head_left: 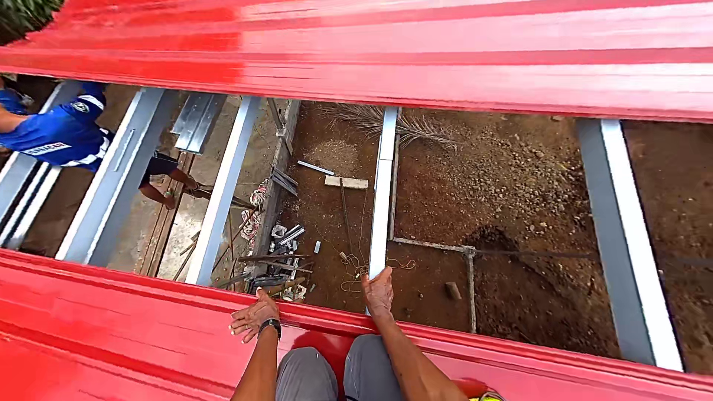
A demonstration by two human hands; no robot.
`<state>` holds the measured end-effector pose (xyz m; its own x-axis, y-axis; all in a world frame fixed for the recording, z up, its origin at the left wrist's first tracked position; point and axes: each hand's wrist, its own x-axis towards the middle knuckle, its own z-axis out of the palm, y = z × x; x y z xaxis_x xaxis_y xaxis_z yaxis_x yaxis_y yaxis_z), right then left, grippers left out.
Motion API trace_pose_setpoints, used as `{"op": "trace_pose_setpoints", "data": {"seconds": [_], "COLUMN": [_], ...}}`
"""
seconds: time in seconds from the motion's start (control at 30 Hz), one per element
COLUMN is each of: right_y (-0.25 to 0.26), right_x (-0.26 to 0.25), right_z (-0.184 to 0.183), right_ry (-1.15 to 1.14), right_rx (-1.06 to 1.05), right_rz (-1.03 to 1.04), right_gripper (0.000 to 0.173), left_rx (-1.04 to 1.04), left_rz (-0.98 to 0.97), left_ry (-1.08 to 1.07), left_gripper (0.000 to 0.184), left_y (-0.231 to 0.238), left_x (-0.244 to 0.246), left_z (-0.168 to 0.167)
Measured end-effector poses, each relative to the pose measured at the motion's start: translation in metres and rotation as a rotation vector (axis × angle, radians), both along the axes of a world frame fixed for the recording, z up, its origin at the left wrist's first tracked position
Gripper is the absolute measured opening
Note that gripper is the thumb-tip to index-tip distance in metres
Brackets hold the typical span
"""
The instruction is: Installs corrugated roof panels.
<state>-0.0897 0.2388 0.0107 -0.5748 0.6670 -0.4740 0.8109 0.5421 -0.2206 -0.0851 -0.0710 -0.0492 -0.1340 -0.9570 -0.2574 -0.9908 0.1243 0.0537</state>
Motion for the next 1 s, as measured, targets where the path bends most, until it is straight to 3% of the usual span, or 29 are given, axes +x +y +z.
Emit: {"op": "trace_pose_setpoints", "data": {"seconds": [0.37,0.57,0.9,1.0], "right_y": [-0.007,-0.001,-0.003,-0.005], "right_x": [-0.004,-0.003,-0.002,0.0], "right_z": [0.003,0.006,0.006,0.002], "right_ry": [-0.038,-0.061,-0.027,-0.013], "right_rx": [-0.045,-0.108,-0.109,-0.099], "right_rz": [-0.016,-0.055,-0.031,-0.004], "right_gripper": [0.08,0.083,0.084,0.086], "left_rx": [0.01,0.062,0.046,-0.054], "left_rz": [-0.016,-0.147,-0.086,-0.225], "left_ry": [0.021,-0.037,0.024,-0.026], "left_gripper": [0.11,0.103,0.108,0.111], "left_y": [-0.008,-0.01,-0.008,-0.002], "left_x": [0.003,0.006,0.004,0.006], "left_z": [0.006,0.003,0.011,0.019]}}
